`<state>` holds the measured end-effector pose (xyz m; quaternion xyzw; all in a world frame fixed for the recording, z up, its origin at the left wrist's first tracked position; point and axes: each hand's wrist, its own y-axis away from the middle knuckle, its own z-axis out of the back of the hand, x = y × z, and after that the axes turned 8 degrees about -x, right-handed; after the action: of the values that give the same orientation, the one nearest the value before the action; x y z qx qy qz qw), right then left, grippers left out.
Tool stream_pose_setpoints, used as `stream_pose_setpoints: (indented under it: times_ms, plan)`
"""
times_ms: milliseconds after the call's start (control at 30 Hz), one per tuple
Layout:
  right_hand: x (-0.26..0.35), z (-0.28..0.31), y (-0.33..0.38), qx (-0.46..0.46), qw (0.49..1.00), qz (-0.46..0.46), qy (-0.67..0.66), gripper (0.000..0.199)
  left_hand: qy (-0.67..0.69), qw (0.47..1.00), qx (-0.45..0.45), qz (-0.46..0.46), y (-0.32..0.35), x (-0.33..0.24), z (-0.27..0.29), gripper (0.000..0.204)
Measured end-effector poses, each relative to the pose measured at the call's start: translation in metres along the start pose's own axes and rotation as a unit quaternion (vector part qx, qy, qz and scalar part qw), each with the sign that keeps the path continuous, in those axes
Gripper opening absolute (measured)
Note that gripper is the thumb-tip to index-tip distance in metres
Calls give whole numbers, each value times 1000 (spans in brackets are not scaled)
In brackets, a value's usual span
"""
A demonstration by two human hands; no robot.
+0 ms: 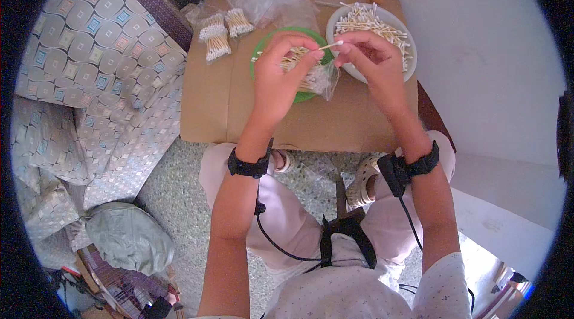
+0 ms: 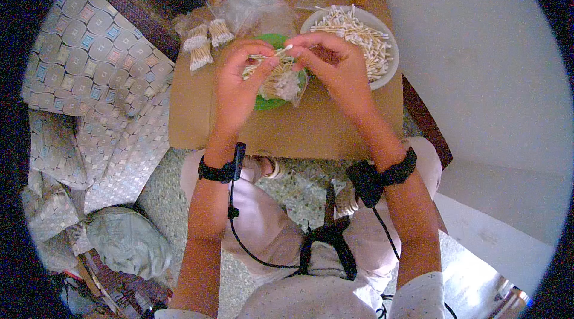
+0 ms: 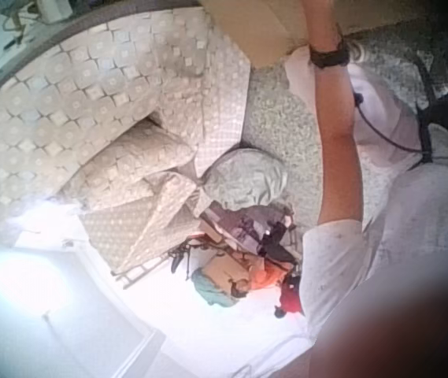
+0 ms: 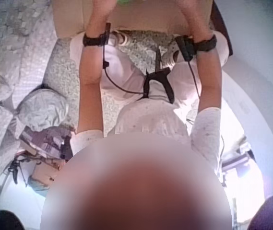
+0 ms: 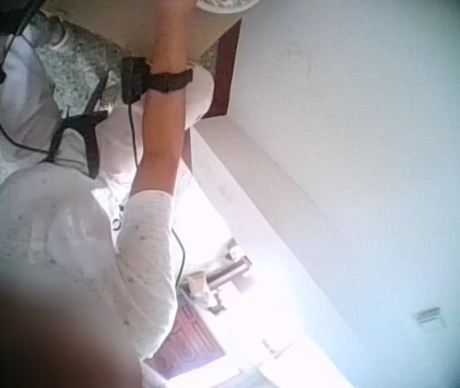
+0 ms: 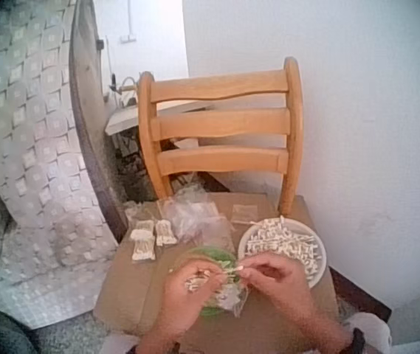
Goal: Sorting cotton swabs and placing them into small plastic bags.
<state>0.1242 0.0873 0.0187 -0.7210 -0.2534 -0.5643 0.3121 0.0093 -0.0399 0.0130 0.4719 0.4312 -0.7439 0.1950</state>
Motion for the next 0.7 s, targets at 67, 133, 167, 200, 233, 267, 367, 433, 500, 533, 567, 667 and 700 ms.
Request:
stream_pose_setpoints:
  times_ms: [67,133,167,200,233,267,367,433,500,533,567,667,700]
  plan:
    - [0,-2,1,30,995,88,36,16,22,999,7,27,2,2,0,14]
    - [0,0,2,34,995,76,61,16,32,994,37,101,4,2,0,13]
    - [1,1,3,39,994,64,86,16,32,994,37,102,4,1,1,13]
    - [3,1,2,39,994,63,86,16,-2,995,58,84,4,-2,3,17]
    - [5,1,1,12,994,54,99,16,-36,994,78,66,4,-4,4,21]
    - [6,2,0,-15,993,44,113,16,-36,994,79,67,5,-2,5,21]
    - [5,6,-3,-86,986,47,132,16,-88,986,138,-23,9,3,10,40]
    - [3,9,-3,-92,986,51,132,16,-163,949,250,-99,10,4,16,56]
    - [5,11,-2,-98,985,54,133,17,-205,932,267,-137,10,11,15,59]
    - [8,11,-1,-86,983,35,160,18,-246,911,282,-175,10,13,15,63]
    - [10,11,0,-74,979,15,188,18,-245,911,283,-176,11,15,16,63]
    - [4,13,-3,-75,978,34,190,19,-216,941,256,-55,11,12,13,65]
    - [2,11,-3,-76,978,35,190,19,-208,951,224,-40,12,13,14,64]
